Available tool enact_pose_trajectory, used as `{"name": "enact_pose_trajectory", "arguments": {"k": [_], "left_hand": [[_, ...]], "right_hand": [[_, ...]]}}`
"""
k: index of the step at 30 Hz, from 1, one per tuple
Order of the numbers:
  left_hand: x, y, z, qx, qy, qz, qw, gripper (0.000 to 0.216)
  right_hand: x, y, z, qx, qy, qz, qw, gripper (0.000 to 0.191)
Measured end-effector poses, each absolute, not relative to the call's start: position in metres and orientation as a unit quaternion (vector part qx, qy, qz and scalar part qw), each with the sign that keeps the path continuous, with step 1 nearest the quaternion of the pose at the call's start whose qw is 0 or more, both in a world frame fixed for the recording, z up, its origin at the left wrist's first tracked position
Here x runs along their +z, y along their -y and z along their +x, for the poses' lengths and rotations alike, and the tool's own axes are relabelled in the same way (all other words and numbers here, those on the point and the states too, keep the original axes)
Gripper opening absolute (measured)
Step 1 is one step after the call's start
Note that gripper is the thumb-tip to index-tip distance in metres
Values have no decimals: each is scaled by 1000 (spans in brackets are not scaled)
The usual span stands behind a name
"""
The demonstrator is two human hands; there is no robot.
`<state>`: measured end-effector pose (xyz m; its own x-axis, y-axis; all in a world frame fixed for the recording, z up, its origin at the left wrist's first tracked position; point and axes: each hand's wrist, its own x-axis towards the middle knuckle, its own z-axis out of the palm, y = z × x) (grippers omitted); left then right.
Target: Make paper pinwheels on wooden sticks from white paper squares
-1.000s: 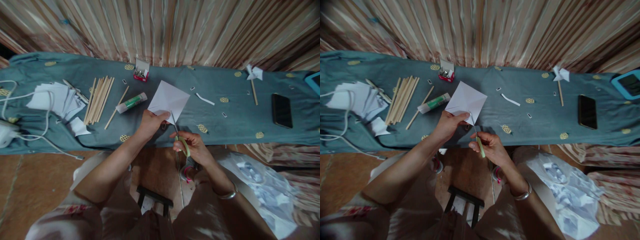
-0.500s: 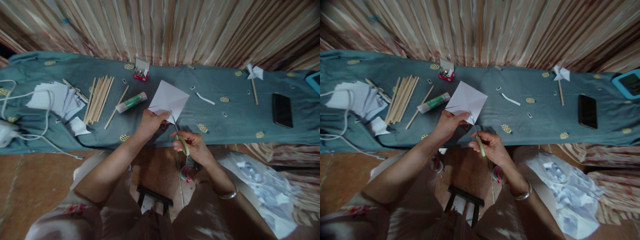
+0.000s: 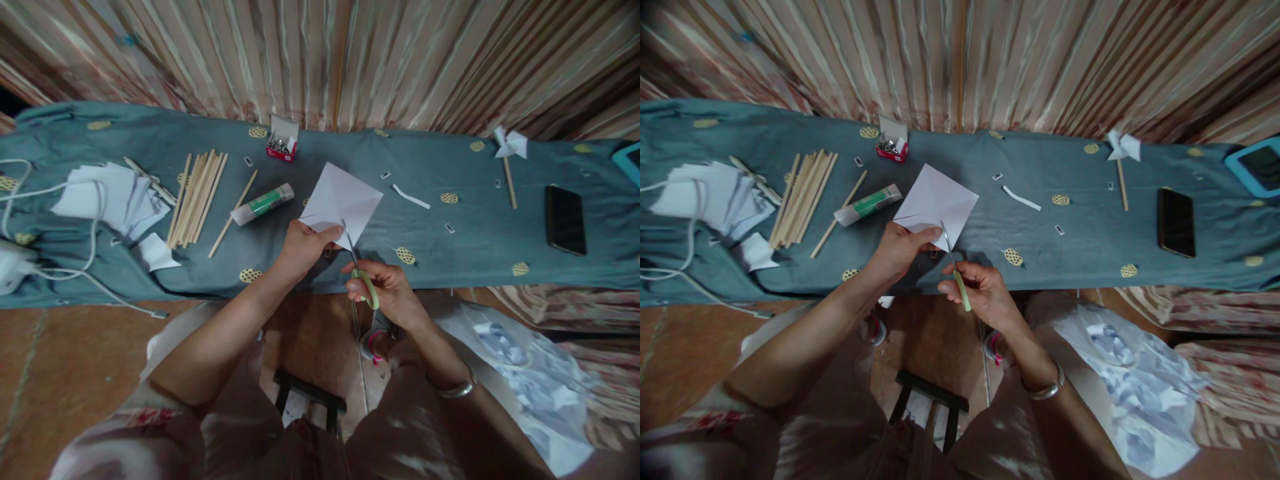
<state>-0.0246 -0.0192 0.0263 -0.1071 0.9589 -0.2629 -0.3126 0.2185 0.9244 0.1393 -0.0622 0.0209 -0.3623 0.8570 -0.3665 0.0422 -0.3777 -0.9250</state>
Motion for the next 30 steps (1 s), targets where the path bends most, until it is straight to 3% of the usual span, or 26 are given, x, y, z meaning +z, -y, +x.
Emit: {"name": "enact_pose_trajectory", "arguments": {"k": [30], "left_hand": [[29,21,-22,532,-507,313,602,18]], "right_hand": [[23,61,137,673,437,-507,314,42]]}}
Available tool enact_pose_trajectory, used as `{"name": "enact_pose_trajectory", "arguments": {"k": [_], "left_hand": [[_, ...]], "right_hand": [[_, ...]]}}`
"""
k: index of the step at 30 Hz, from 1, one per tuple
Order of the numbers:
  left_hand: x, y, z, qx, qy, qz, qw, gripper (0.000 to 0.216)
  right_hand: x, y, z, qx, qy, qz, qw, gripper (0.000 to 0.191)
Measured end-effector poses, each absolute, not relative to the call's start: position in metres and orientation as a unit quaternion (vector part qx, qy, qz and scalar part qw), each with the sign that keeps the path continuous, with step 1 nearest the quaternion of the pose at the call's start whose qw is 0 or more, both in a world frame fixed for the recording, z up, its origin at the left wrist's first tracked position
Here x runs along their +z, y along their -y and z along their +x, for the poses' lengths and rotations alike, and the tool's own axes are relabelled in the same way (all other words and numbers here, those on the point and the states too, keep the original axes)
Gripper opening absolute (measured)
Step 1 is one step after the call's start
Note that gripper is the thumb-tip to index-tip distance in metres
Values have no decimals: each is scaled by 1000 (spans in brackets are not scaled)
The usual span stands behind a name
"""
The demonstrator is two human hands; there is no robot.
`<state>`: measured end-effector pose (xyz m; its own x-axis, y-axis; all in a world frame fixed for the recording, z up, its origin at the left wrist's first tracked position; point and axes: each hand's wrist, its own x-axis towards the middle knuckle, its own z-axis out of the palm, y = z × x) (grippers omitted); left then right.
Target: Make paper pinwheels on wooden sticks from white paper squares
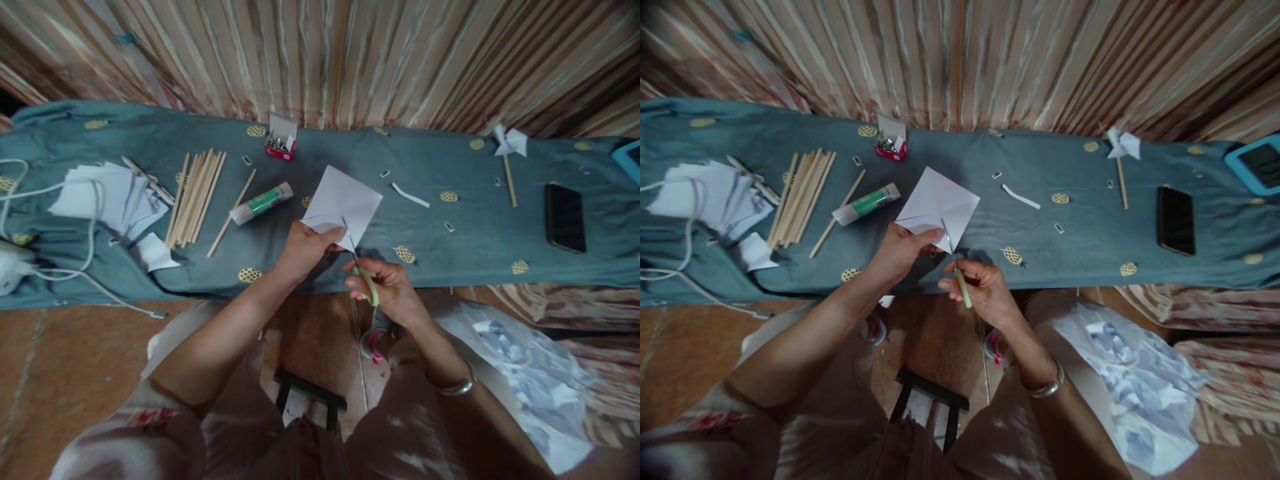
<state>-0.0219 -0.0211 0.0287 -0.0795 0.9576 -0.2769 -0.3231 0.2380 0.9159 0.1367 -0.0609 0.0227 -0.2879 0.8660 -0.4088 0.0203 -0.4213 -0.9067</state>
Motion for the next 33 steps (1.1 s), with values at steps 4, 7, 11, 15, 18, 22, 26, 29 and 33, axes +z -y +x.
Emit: {"name": "enact_pose_trajectory", "arguments": {"k": [4,7,11,15,18,22,26,29,33], "left_hand": [[28,21,-22,532,-508,310,602,19],[28,21,-22,528,-512,309,604,18],[30,21,-22,525,-519,308,600,19],[30,18,-24,536,-523,290,596,24],[28,14,-29,543,-531,289,582,24],[25,9,-36,552,-535,311,559,20],[28,7,-38,583,-511,314,548,21],[31,9,-38,576,-517,322,545,22],[28,13,-35,534,-514,357,568,19]], "right_hand": [[22,61,137,673,441,-504,314,42],[21,61,138,670,446,-503,314,41],[23,60,138,675,459,-496,298,41],[26,60,139,700,452,-485,266,43],[29,60,141,713,449,-478,247,44],[29,61,149,697,487,-474,227,41],[29,57,159,667,519,-477,242,40],[29,50,167,623,516,-497,314,41],[33,36,176,545,483,-524,442,44]]}}
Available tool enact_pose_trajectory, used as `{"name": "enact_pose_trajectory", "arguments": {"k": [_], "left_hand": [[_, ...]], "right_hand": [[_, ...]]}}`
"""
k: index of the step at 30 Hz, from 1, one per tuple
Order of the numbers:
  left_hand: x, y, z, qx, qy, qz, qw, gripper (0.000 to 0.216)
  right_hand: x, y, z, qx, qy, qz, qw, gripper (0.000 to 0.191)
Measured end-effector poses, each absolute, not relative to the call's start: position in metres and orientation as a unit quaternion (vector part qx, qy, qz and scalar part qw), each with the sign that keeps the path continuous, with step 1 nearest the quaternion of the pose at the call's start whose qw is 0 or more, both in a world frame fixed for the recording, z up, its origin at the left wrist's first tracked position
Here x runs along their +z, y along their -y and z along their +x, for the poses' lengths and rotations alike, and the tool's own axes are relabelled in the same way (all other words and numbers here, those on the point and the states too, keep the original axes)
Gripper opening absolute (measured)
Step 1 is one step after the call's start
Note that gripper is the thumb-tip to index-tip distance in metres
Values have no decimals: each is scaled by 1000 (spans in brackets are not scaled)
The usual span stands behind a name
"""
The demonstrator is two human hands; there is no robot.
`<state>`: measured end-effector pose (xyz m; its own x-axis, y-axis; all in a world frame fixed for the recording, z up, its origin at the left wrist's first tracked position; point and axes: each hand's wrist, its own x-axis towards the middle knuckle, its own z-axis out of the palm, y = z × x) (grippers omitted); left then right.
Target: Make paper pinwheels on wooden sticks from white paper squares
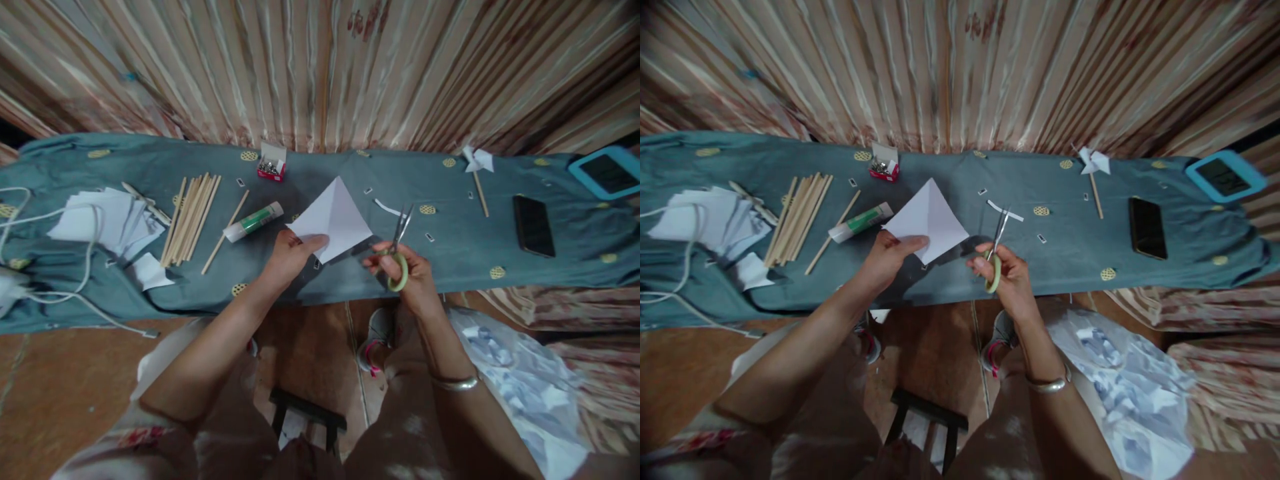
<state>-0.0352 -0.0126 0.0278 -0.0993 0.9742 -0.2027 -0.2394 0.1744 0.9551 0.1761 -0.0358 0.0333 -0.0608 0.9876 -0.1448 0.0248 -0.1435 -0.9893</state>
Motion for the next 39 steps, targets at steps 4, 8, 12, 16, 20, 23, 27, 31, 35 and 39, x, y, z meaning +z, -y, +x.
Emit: {"name": "enact_pose_trajectory", "arguments": {"k": [4,8,12,16,20,23,27,31,35,39], "left_hand": [[20,17,-30,492,-495,398,596,19],[19,21,-24,422,-492,437,623,19],[24,24,-19,386,-482,468,632,16],[24,22,-20,377,-481,488,623,14],[18,20,-23,392,-475,504,606,15],[15,20,-26,388,-477,524,589,17],[17,20,-30,379,-484,550,565,22],[20,19,-34,384,-490,565,541,22],[23,17,-39,406,-476,563,540,15],[28,20,-39,418,-486,537,548,15]], "right_hand": [[40,23,179,506,452,-535,504,46],[44,15,174,504,451,-537,505,46],[45,10,166,519,439,-543,493,47],[42,7,162,512,435,-546,502,47],[38,6,163,503,414,-542,530,44],[37,4,165,489,400,-547,550,41],[37,2,166,481,392,-547,562,39],[35,0,168,477,379,-548,573,36],[31,-6,177,475,363,-536,596,33],[28,-12,184,469,312,-518,643,34]]}}
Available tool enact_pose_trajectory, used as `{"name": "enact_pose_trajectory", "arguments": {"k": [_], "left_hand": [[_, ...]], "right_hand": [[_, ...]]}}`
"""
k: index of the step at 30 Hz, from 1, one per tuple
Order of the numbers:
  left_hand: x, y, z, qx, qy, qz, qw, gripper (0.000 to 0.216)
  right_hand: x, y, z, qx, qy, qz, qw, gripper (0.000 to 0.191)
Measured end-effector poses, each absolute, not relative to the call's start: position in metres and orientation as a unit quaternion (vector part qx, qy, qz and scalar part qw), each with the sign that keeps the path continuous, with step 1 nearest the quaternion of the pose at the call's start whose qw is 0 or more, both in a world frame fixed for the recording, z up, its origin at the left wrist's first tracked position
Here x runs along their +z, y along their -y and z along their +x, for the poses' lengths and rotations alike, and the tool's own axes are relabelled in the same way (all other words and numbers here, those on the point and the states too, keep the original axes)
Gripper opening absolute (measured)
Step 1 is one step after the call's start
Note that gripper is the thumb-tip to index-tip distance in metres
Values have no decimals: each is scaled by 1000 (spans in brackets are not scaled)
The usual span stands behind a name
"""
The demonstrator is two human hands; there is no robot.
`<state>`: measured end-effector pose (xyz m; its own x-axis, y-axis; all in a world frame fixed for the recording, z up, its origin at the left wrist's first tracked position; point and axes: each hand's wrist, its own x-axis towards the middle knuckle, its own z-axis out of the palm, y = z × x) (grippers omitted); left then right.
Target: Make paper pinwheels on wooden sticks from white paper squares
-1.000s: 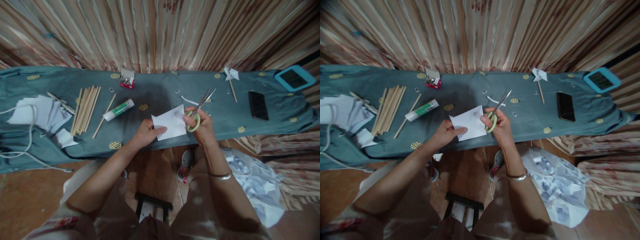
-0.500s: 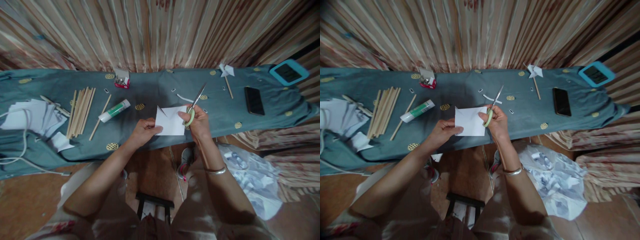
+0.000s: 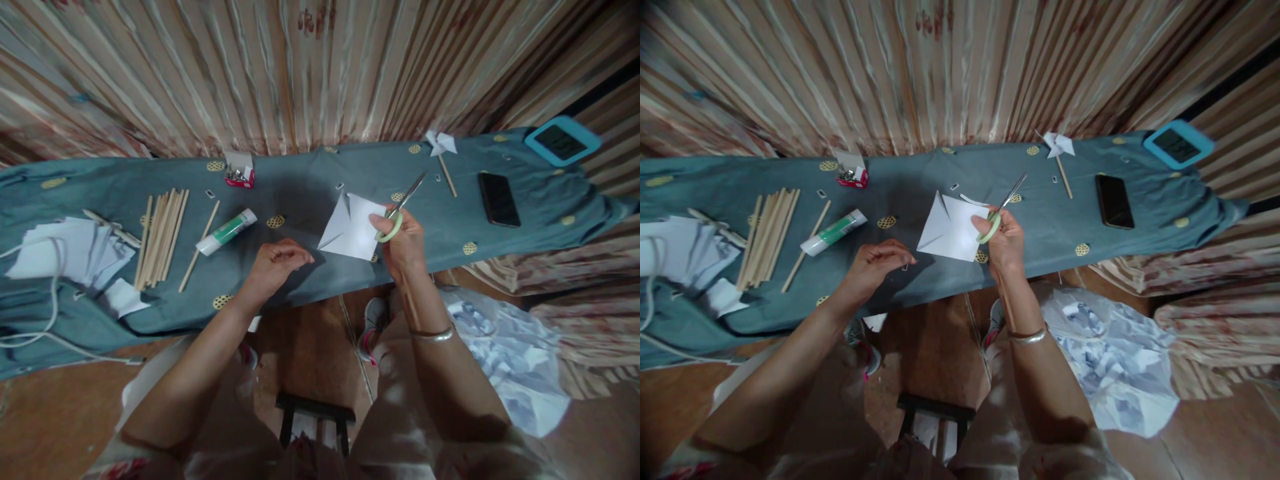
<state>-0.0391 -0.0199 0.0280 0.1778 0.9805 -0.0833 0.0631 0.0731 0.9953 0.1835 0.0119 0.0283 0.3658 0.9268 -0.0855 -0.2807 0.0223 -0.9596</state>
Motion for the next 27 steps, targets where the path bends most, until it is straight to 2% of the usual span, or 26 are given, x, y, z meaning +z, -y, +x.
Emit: {"name": "enact_pose_trajectory", "arguments": {"k": [3,6,12,16,19,22,27], "left_hand": [[29,26,-30,437,-489,481,581,18],[23,31,-17,425,-473,448,628,29],[3,31,-2,483,-516,382,595,41],[8,24,-3,544,-475,281,632,44],[19,16,-11,576,-433,229,654,43],[28,9,-23,599,-425,195,651,38],[36,6,-39,583,-439,176,660,35]], "right_hand": [[27,-13,178,483,269,-500,667,32],[24,-11,166,514,252,-487,660,30],[23,-5,140,570,245,-470,627,33],[27,-2,132,595,259,-465,602,35],[30,5,134,627,298,-458,555,43],[31,16,140,656,380,-451,471,52],[31,37,145,681,490,-417,348,52]]}}
